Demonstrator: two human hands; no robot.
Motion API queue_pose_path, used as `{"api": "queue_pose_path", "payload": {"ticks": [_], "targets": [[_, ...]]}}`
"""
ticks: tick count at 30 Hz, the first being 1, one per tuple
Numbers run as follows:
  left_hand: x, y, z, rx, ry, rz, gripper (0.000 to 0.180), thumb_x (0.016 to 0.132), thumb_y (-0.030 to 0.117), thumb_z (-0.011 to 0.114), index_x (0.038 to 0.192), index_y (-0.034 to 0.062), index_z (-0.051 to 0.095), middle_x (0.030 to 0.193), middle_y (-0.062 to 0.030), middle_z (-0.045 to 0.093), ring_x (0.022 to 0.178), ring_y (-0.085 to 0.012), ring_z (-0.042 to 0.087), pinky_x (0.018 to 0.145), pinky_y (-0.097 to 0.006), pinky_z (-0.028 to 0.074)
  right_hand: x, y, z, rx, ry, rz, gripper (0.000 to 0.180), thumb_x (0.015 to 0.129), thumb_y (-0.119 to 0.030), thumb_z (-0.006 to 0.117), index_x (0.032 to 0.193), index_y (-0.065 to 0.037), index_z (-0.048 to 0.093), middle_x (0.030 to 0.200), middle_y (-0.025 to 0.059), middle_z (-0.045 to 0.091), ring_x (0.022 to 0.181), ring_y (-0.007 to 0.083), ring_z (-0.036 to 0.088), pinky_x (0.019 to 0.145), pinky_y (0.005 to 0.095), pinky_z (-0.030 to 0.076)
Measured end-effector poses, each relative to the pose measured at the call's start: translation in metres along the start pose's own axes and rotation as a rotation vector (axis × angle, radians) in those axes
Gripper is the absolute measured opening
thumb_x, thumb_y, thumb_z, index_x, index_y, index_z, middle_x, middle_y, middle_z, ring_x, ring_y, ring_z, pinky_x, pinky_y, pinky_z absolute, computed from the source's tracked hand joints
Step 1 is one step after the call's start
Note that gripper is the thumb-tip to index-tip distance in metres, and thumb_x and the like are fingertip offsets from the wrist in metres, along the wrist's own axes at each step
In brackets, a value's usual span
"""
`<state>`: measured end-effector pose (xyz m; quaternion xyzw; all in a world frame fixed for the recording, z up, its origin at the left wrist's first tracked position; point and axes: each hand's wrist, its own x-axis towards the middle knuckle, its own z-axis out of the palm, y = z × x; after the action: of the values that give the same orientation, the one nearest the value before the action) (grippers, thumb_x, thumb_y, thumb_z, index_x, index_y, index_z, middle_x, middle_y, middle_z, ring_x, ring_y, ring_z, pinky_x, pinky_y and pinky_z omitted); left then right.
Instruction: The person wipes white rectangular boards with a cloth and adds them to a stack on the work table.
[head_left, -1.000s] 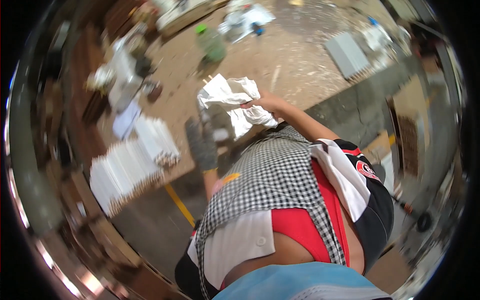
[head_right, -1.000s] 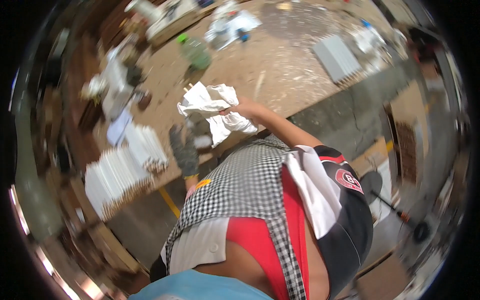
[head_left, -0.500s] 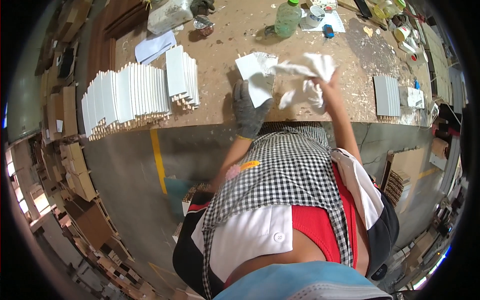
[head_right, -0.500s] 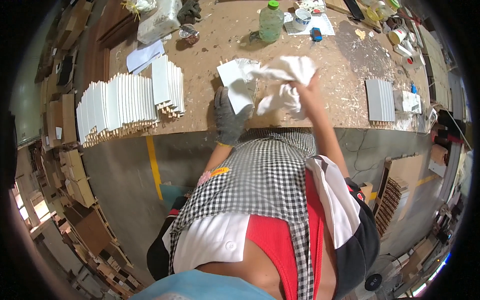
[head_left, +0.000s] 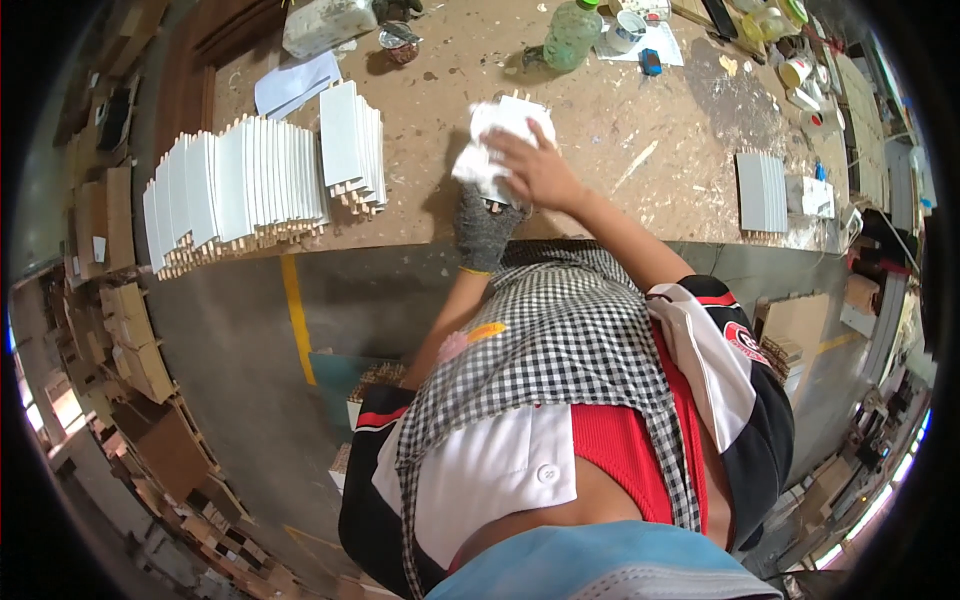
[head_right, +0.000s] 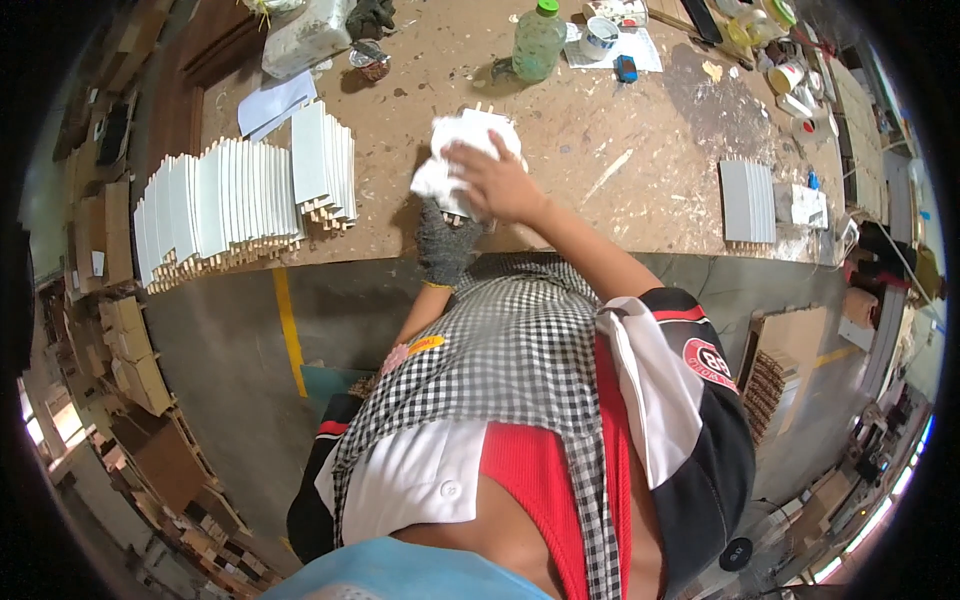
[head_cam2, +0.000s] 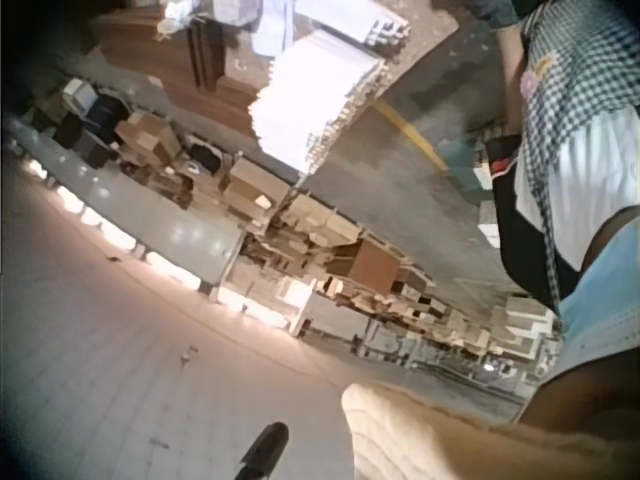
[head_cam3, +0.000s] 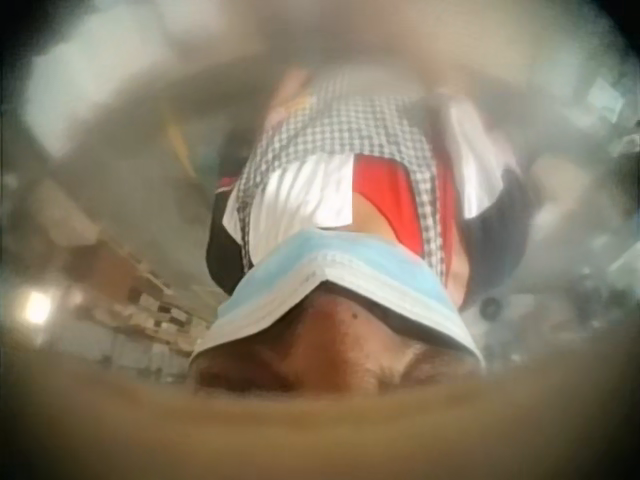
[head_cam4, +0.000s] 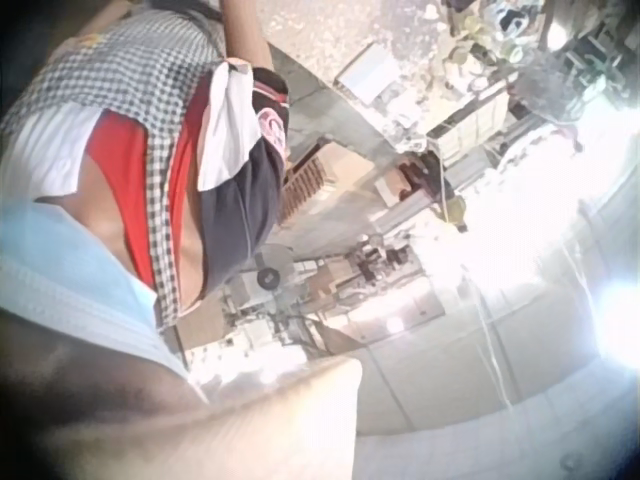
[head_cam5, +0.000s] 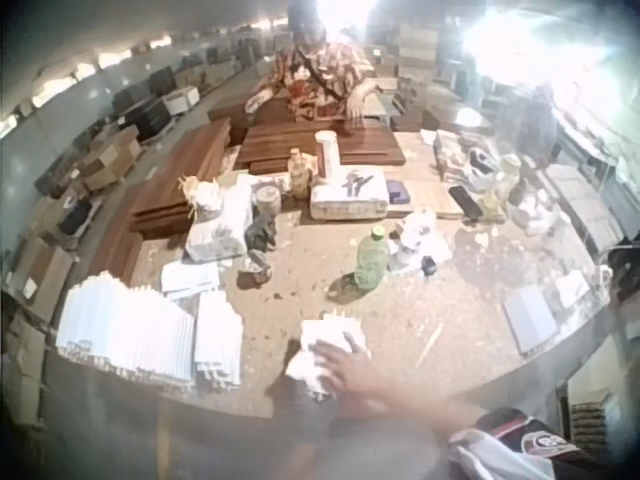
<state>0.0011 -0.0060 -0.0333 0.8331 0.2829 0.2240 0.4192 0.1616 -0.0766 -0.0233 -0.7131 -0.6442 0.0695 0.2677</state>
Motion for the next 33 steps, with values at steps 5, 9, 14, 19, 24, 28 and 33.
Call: {"api": "queue_pose_path", "payload": {"ticks": [5, 9, 14, 19, 24, 28, 33], "targets": [[0.007, -0.012, 0.011, -0.146, 0.009, -0.102, 0.1, 0.074, 0.034, 0.083, 0.148, -0.0029, 0.026, 0.131, -0.0256, 0.054, 0.114, -0.0371, 0.057, 0.095, -0.045, 0.048, 0.063, 0.109, -0.029, -0.14, -0.006, 0.548, 0.031, 0.095, -0.031, 0.053, 0.11, -0.007, 0.067, 0.106, 0.0172, 0.064, 0.097, 0.0314, 0.062, 0.083, 0.0458, 0.052], [-0.002, 0.009, -0.006, -0.215, -0.031, -0.196, 0.098, 0.076, 0.032, 0.083, 0.148, 0.0002, 0.026, 0.139, -0.0237, 0.049, 0.125, -0.0341, 0.052, 0.101, -0.042, 0.045, 0.052, 0.019, -0.047, -0.001, -0.074, 0.541, 0.029, 0.092, -0.035, 0.057, 0.093, -0.008, 0.067, 0.079, 0.0121, 0.063, 0.072, 0.028, 0.06, 0.071, 0.0413, 0.052], [-0.01, -0.021, 0.002, -0.265, -0.103, -0.192, 0.086, 0.08, 0.028, 0.08, 0.145, 0.0001, 0.032, 0.137, -0.0182, 0.049, 0.123, -0.0291, 0.052, 0.101, -0.041, 0.045, -0.013, -0.019, 0.002, -0.066, 0.035, -0.053, 0.047, 0.093, -0.02, 0.051, 0.139, -0.008, 0.049, 0.143, 0.0146, 0.049, 0.136, 0.0299, 0.045, 0.12, 0.0507, 0.015], [-0.001, -0.013, -0.002, -0.209, -0.013, -0.162, 0.086, 0.075, 0.025, 0.083, 0.143, -0.0007, 0.037, 0.129, -0.0221, 0.056, 0.116, -0.0317, 0.057, 0.096, -0.042, 0.049, 0.04, 0.125, -0.018, 0.016, -0.011, 0.772, 0.044, 0.102, -0.042, 0.039, 0.113, -0.005, 0.061, 0.106, 0.0244, 0.066, 0.094, 0.0444, 0.062, 0.085, 0.0517, 0.049], [-0.008, 0.023, -0.038, -0.825, -0.095, -0.52, 0.062, 0.095, 0.041, 0.06, 0.136, -0.004, 0.046, 0.125, -0.0233, 0.059, 0.108, -0.0273, 0.064, 0.085, -0.035, 0.057, 0.011, 0.142, -0.063, 0.545, 0.55, 0.867, 0.043, 0.099, -0.038, 0.049, 0.102, 0.001, 0.066, 0.078, 0.017, 0.066, 0.072, 0.0314, 0.063, 0.071, 0.0408, 0.048], [0.027, 0.033, 0.003, -1.915, -0.051, -1.051, 0.054, 0.101, 0.04, 0.047, 0.136, -0.001, 0.047, 0.123, -0.0205, 0.061, 0.116, -0.0258, 0.06, 0.093, -0.039, 0.055, 0.004, 0.034, -0.09, 0.383, 0.716, 0.545, 0.032, 0.101, -0.026, 0.05, 0.097, 0.001, 0.066, 0.086, 0.0126, 0.064, 0.075, 0.0231, 0.061, 0.067, 0.037, 0.048], [0.013, 0.033, 0.006, -1.801, -0.051, -1.142, 0.057, 0.1, 0.045, 0.045, 0.136, 0.0012, 0.048, 0.123, -0.0215, 0.061, 0.11, -0.0306, 0.062, 0.09, -0.045, 0.056, -0.029, -0.068, -0.04, -0.027, 0.148, -0.188, 0.034, 0.082, -0.013, 0.06, 0.115, -0.009, 0.064, 0.115, 0.0109, 0.066, 0.106, 0.0289, 0.062, 0.096, 0.0413, 0.047]]}}
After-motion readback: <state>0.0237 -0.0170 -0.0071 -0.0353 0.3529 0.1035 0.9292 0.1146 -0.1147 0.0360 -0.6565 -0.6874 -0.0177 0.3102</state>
